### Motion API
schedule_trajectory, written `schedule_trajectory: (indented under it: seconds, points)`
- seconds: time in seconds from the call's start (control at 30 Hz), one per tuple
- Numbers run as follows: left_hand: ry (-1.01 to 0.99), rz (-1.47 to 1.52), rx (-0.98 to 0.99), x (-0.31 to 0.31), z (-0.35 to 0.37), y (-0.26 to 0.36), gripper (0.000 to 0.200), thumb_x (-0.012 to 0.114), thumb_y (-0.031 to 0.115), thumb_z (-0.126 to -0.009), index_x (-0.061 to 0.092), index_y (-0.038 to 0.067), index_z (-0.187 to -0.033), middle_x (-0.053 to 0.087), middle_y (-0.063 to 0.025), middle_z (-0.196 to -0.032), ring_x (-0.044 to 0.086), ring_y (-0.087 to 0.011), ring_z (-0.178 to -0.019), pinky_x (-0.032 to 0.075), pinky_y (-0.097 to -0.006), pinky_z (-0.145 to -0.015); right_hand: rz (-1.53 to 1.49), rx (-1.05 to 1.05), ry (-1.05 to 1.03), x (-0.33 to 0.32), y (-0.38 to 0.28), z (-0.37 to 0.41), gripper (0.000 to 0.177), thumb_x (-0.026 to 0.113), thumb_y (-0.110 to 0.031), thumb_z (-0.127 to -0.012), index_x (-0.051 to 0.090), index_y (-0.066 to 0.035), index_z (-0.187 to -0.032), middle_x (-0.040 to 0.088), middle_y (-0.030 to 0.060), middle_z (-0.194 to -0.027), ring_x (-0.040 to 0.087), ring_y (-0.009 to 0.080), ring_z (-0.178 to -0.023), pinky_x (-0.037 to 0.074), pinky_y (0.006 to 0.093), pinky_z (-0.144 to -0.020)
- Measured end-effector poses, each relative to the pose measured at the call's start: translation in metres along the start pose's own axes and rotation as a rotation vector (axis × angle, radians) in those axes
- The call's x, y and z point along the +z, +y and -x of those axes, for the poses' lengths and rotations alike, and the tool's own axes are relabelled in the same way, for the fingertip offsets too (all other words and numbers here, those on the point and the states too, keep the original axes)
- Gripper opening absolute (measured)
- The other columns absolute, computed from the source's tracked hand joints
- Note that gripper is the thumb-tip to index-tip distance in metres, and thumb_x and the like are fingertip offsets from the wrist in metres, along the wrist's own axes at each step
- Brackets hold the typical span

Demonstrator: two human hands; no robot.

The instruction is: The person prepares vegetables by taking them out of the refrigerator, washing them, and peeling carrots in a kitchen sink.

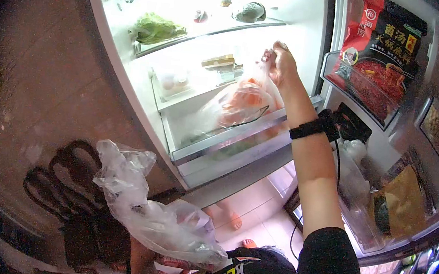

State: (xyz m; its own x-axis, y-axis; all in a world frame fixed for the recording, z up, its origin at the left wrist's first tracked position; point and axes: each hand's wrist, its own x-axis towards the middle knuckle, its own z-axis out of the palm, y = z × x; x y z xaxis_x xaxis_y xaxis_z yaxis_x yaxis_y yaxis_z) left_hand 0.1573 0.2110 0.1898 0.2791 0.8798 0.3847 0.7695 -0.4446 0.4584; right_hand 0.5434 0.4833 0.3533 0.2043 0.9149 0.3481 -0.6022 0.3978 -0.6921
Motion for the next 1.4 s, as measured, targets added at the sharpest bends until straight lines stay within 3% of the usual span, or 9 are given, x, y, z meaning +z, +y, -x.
schedule_trajectory:
  seconds: [0.17, 0.33, 0.47, 0.73, 0.93, 1.03, 1.17, 1.23, 1.4]
  points:
    - [0.013, 0.043, 0.009, 0.004, -0.003, -0.001, 0.058, 0.074, 0.023, -0.069, 0.048, 0.005, -0.118, 0.055, -0.0136, -0.109, 0.054, -0.0273, -0.098, 0.039, -0.0396, -0.092, -0.227, -0.199, -0.394, 0.000, 0.006, -0.031, 0.018, 0.032, -0.014, -0.096, 0.042, -0.011, -0.082, 0.044, 0.0057, -0.065, 0.044, 0.0170, -0.060, 0.042, 0.0453, -0.078]
    - [0.029, 0.083, 0.012, 0.007, -0.005, 0.000, 0.059, 0.074, 0.022, -0.068, 0.048, 0.004, -0.118, 0.055, -0.0136, -0.110, 0.054, -0.0271, -0.099, 0.039, -0.0393, -0.092, -0.242, -0.479, -0.215, 0.060, -0.026, -0.020, 0.018, 0.039, -0.014, -0.093, 0.045, -0.008, -0.076, 0.046, 0.0064, -0.067, 0.046, 0.0181, -0.064, 0.040, 0.0439, -0.085]
    - [0.036, 0.104, 0.011, 0.007, -0.004, 0.001, 0.059, 0.075, 0.020, -0.068, 0.048, 0.004, -0.117, 0.055, -0.0136, -0.111, 0.054, -0.0270, -0.100, 0.039, -0.0391, -0.092, -0.320, -0.624, -0.445, 0.081, -0.060, -0.008, 0.016, 0.041, -0.016, -0.093, 0.045, -0.008, -0.079, 0.046, 0.0063, -0.067, 0.045, 0.0191, -0.063, 0.037, 0.0456, -0.091]
    - [0.059, 0.175, 0.016, 0.009, 0.000, -0.001, 0.060, 0.075, 0.018, -0.066, 0.048, 0.002, -0.117, 0.054, -0.0136, -0.112, 0.053, -0.0268, -0.101, 0.039, -0.0386, -0.093, -0.290, -0.747, -0.468, 0.103, -0.103, 0.068, 0.019, 0.046, -0.022, -0.091, 0.044, -0.018, -0.073, 0.042, -0.0013, -0.062, 0.042, 0.0122, -0.059, 0.036, 0.0329, -0.063]
    - [0.100, 0.370, 0.023, 0.015, 0.004, -0.003, 0.061, 0.076, 0.016, -0.065, 0.048, 0.001, -0.117, 0.054, -0.0136, -0.113, 0.052, -0.0267, -0.102, 0.038, -0.0383, -0.093, -0.051, -0.506, -0.662, 0.085, -0.111, 0.137, 0.020, 0.043, -0.018, -0.090, 0.042, -0.011, -0.072, 0.038, 0.0000, -0.060, 0.036, 0.0103, -0.053, 0.037, 0.0269, -0.055]
    - [0.122, 0.471, 0.030, 0.014, 0.003, -0.004, 0.062, 0.076, 0.016, -0.065, 0.048, 0.000, -0.117, 0.053, -0.0136, -0.113, 0.052, -0.0266, -0.102, 0.038, -0.0381, -0.093, 0.051, -0.156, -0.381, 0.089, -0.088, 0.184, 0.022, 0.048, -0.025, -0.090, 0.040, -0.012, -0.074, 0.034, -0.0031, -0.058, 0.026, 0.0050, -0.043, 0.022, 0.0192, -0.038]
    - [0.126, 0.365, 0.035, 0.010, 0.008, -0.005, 0.059, 0.075, 0.017, -0.067, 0.048, 0.001, -0.117, 0.054, -0.0138, -0.111, 0.053, -0.0272, -0.101, 0.039, -0.0389, -0.091, 0.077, 0.046, -0.431, 0.073, -0.064, 0.217, 0.019, 0.048, -0.028, -0.091, 0.049, -0.012, -0.099, 0.034, -0.0035, -0.057, 0.025, 0.0045, -0.041, 0.019, 0.0192, -0.036]
    - [0.115, 0.241, 0.032, 0.007, 0.012, -0.007, 0.056, 0.073, 0.018, -0.068, 0.048, 0.002, -0.117, 0.055, -0.0140, -0.110, 0.053, -0.0275, -0.099, 0.040, -0.0395, -0.090, 0.268, 0.165, -0.498, 0.067, -0.058, 0.225, 0.041, 0.051, -0.025, -0.090, 0.039, -0.009, -0.126, 0.035, -0.0032, -0.057, 0.028, 0.0030, -0.042, 0.021, 0.0167, -0.036]
    - [0.089, 0.053, 0.019, 0.007, 0.031, -0.019, 0.052, 0.071, 0.021, -0.072, 0.049, 0.005, -0.116, 0.056, -0.0143, -0.107, 0.054, -0.0283, -0.097, 0.041, -0.0406, -0.088, 0.562, 0.324, -0.679, 0.071, -0.016, 0.214, 0.052, 0.049, -0.029, -0.091, 0.029, -0.011, -0.135, 0.042, -0.0012, -0.058, 0.030, 0.0032, -0.041, 0.022, 0.0181, -0.035]
